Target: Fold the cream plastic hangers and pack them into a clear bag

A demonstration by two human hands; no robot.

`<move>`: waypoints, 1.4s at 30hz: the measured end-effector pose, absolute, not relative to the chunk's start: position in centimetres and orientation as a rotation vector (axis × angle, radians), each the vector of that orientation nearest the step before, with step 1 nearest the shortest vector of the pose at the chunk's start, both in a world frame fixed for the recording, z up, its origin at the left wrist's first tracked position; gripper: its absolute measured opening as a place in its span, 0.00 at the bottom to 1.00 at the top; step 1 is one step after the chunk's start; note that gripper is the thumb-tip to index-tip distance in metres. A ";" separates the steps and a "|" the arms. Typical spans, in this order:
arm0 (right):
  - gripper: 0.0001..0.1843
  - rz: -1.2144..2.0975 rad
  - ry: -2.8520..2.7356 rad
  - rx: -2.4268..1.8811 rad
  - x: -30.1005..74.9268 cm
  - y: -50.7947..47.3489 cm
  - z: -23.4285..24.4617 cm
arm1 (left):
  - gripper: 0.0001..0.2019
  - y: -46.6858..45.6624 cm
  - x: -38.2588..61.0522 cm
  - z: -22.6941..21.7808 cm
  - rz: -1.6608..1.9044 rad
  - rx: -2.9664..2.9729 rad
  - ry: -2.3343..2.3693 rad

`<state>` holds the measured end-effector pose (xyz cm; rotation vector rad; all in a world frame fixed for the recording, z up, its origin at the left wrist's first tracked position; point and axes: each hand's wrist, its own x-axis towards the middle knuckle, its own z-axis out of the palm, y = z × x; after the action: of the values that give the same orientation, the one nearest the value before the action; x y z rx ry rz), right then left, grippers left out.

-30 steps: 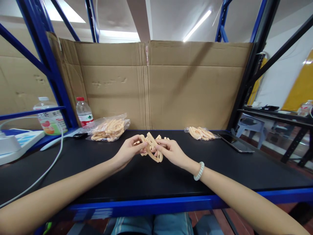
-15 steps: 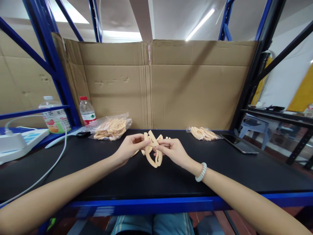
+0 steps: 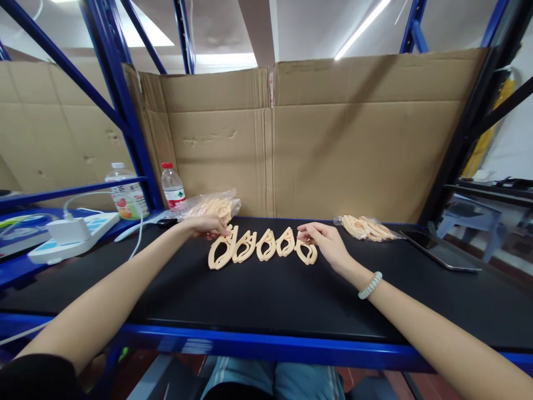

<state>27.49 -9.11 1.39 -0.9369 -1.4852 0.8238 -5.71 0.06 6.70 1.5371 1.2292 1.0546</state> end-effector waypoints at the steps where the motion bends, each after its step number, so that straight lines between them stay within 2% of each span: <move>1: 0.25 0.824 -1.488 -0.946 27.5 -9.1 1.4 | 0.14 0.2 -5.8 6.4 0.959 1.539 1.263; 5: 0.25 0.795 -1.522 -0.966 27.6 -9.0 1.3 | 0.13 0.8 -6.0 5.6 0.623 1.546 1.353; 8: 0.25 0.759 -1.555 -0.972 27.8 -8.8 1.2 | 0.11 1.0 -6.0 5.1 0.537 1.581 1.371; 12: 0.23 0.614 -1.677 -1.010 28.0 -8.7 0.9 | 0.09 0.6 -5.4 5.0 0.564 1.678 1.423; 18: 0.16 0.158 -1.963 -1.051 27.7 -9.5 1.1 | 0.08 -3.1 -3.6 4.9 0.806 1.945 1.540; 20: 0.15 0.008 -2.097 -1.019 27.3 -9.7 1.2 | 0.11 -5.6 -3.0 4.3 0.937 2.232 1.506; 21: 0.16 -0.052 -2.170 -1.016 27.0 -9.9 1.2 | 0.17 -6.8 -2.8 3.9 0.941 2.427 1.453; 23: 0.20 -0.146 -2.304 -1.072 26.4 -10.1 1.0 | 0.27 -9.0 -2.4 3.0 0.773 2.620 1.413; 24: 0.23 -0.174 -2.359 -1.129 26.0 -10.2 0.8 | 0.30 -9.8 -2.3 2.6 0.647 2.636 1.421; 27: 0.30 -0.174 -2.491 -1.284 25.1 -10.6 0.1 | 0.30 -10.7 -1.7 1.8 0.379 2.602 1.428; 37: 0.37 0.086 -2.598 -1.499 26.3 -8.9 0.4 | 0.35 -6.5 1.3 2.2 0.071 2.702 1.429; 42: 0.38 0.066 -2.557 -1.567 27.5 -6.7 0.3 | 0.35 -3.3 2.8 2.2 0.017 2.716 1.403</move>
<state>27.53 -6.68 0.30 -1.5674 -2.5569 0.0657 2.81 -3.34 2.21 2.7156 1.4030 0.0169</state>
